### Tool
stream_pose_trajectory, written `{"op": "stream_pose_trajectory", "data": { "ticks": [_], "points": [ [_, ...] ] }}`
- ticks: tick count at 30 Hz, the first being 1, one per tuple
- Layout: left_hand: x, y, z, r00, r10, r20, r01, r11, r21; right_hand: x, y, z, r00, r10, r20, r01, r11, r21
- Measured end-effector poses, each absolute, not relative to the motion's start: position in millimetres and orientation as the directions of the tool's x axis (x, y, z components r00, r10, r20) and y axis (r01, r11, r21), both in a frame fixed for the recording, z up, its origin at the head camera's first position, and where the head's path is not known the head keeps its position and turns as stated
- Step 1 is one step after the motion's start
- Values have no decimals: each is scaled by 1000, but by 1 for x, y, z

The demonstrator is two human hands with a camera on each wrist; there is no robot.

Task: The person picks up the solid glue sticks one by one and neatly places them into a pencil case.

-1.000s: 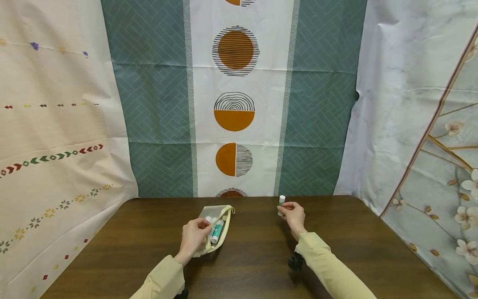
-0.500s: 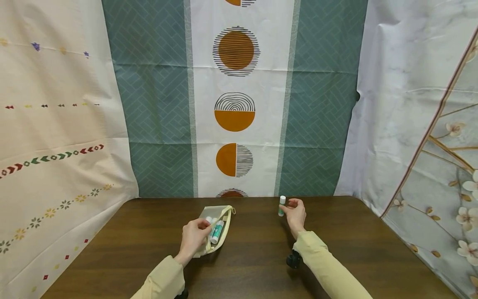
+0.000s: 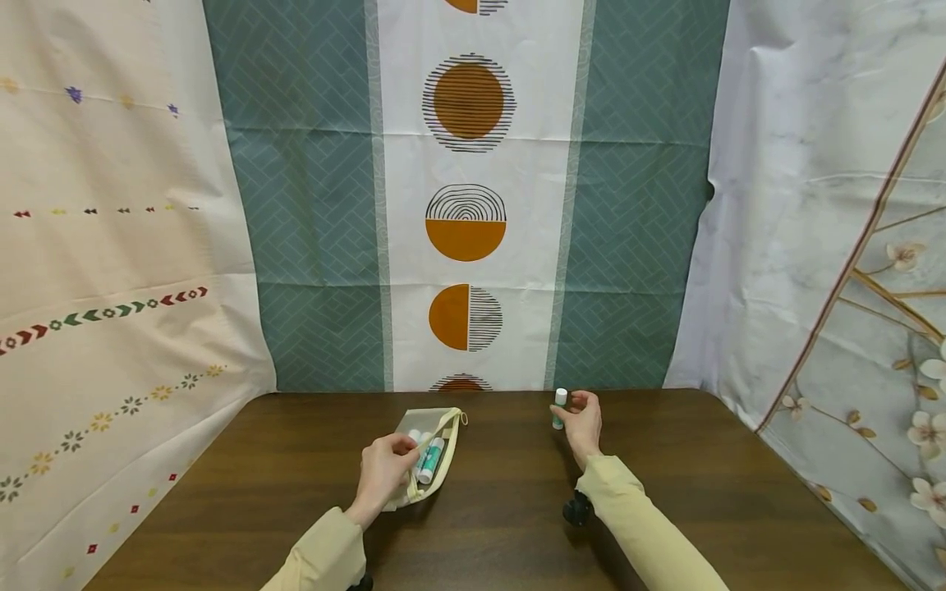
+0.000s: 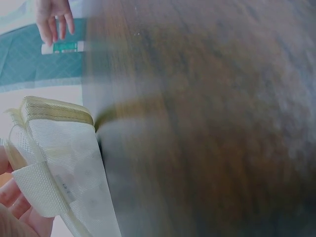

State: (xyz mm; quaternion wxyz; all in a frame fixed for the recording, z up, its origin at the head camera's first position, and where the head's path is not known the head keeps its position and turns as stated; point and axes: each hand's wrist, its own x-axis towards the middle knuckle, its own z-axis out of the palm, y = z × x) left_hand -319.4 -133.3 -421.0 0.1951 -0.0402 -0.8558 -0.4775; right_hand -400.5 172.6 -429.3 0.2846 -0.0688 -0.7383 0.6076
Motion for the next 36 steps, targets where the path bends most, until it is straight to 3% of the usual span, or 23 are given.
{"op": "stream_pose_trajectory", "data": {
  "ticks": [14, 36],
  "points": [
    [-319, -134, -422, -923, -119, 367, 253, 531, 809, -407, 168, -430, -831, 467, 304, -234, 203, -951],
    [-320, -134, -421, -920, -129, 371, 247, 544, 802, -415, 171, -431, -847, 449, 285, -191, 242, -951]
  ]
}}
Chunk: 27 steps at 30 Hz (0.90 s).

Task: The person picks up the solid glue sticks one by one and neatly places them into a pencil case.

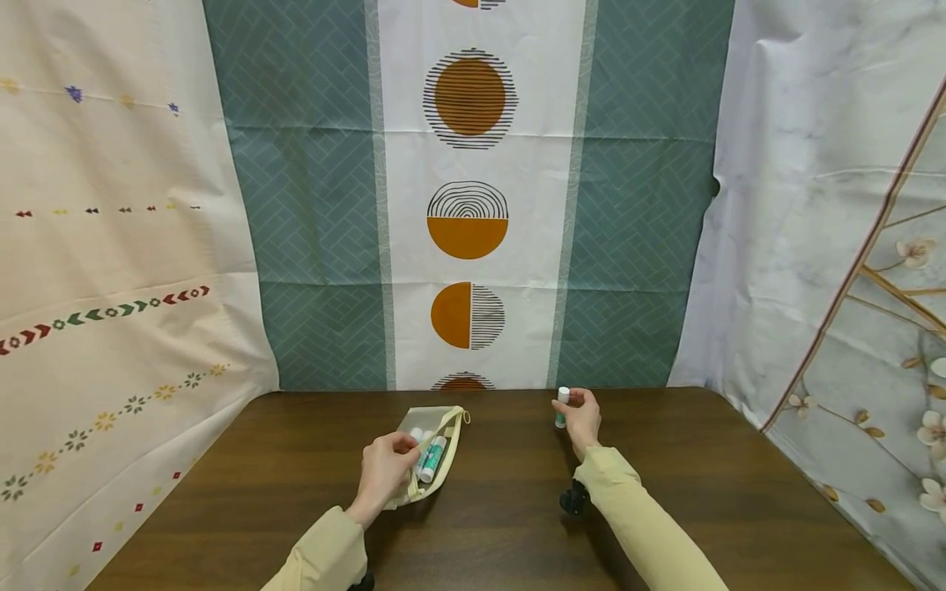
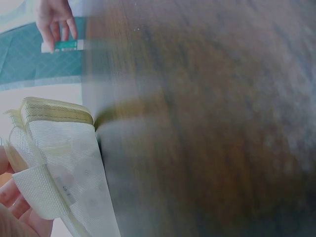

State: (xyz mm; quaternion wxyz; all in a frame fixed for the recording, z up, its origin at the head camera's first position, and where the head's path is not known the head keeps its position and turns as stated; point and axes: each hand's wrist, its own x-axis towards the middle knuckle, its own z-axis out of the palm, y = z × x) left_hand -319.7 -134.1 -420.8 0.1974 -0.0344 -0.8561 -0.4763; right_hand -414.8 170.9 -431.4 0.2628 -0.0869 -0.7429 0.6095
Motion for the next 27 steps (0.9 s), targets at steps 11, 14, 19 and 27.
{"op": "stream_pose_trajectory", "data": {
  "ticks": [11, 14, 19, 27],
  "points": [
    [-320, -134, -420, -920, -123, 371, 252, 540, 803, -416, 176, -433, -860, 436, 265, -159, 264, -951],
    [-319, -134, -421, -920, -116, 375, 257, 544, 799, -415, 179, -433, -872, 423, 249, -160, 234, -959],
    [-319, -135, -422, -915, -107, 389, 272, 548, 791, -413, 181, -430, -886, 403, 231, -165, 192, -967],
    [-319, -134, -422, -914, -108, 390, 274, 544, 793, -411, 183, -424, -889, 400, 223, -161, 182, -970]
  ]
}}
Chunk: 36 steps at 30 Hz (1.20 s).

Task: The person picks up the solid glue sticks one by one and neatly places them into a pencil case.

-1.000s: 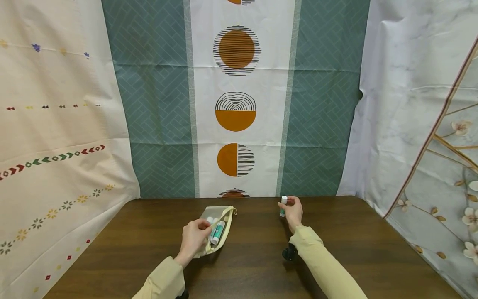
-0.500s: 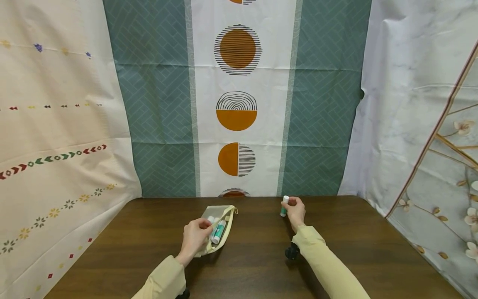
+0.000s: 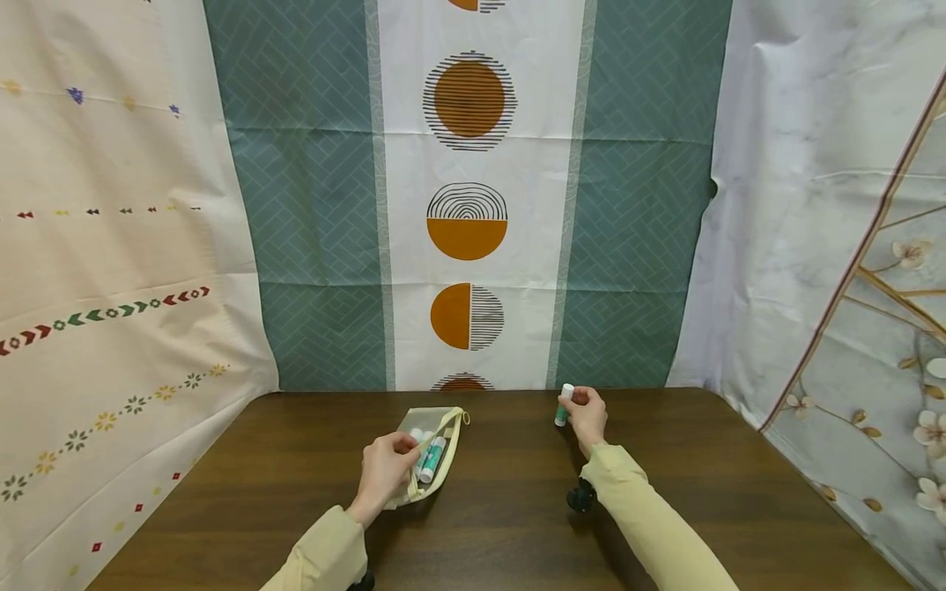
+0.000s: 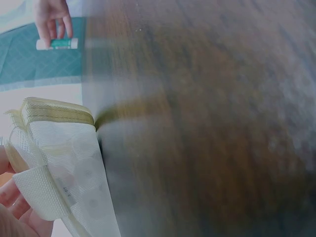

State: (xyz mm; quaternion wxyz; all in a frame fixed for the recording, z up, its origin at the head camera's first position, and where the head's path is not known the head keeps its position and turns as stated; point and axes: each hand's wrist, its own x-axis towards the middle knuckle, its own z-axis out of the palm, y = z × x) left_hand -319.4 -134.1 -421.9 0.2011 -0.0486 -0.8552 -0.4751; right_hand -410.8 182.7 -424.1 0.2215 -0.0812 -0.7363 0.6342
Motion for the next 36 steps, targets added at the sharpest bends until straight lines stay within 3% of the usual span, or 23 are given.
{"op": "stream_pose_trajectory", "data": {
  "ticks": [36],
  "points": [
    [-319, -135, -422, -917, -104, 386, 275, 538, 797, -388, 164, -399, -962, 194, 192, -181, 73, -981]
  ]
}}
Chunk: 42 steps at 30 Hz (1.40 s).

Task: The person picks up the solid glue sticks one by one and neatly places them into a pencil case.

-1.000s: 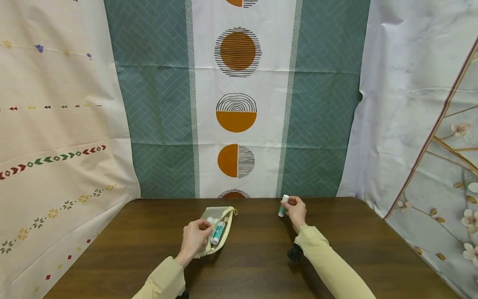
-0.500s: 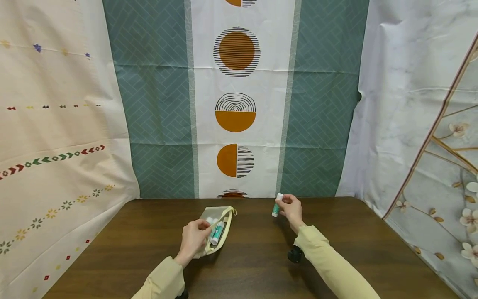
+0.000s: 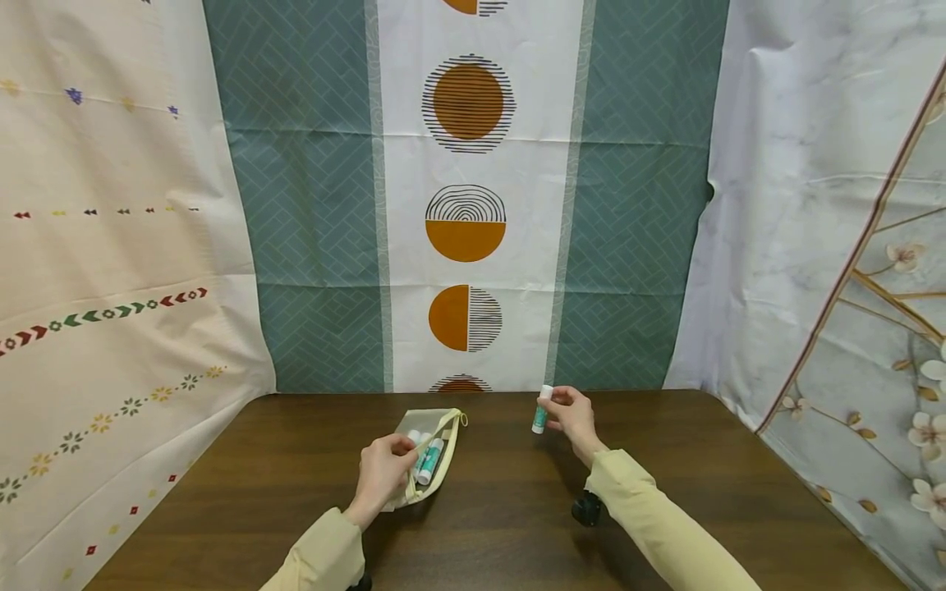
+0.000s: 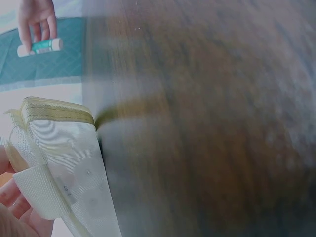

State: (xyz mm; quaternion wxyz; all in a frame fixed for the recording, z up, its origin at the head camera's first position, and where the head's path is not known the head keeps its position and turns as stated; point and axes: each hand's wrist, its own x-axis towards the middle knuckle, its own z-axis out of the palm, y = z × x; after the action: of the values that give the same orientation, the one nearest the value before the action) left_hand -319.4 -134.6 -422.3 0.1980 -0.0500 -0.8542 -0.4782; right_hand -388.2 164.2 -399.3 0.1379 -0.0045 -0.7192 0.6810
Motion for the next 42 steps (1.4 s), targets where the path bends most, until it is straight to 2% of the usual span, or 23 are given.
{"op": "stream_pose_trajectory", "data": {
  "ticks": [11, 33, 42],
  "points": [
    [-320, -135, -421, -910, -100, 402, 285, 554, 782, -376, 158, -400, -987, 47, 153, -155, -49, -987],
    [-320, -136, -422, -916, -105, 386, 277, 531, 801, -368, 139, -396, -990, -66, 121, -114, -107, -988],
    [-319, -135, -421, -921, -103, 376, 268, 533, 803, -366, 127, -394, -994, -66, 83, -73, -135, -988]
  ]
}}
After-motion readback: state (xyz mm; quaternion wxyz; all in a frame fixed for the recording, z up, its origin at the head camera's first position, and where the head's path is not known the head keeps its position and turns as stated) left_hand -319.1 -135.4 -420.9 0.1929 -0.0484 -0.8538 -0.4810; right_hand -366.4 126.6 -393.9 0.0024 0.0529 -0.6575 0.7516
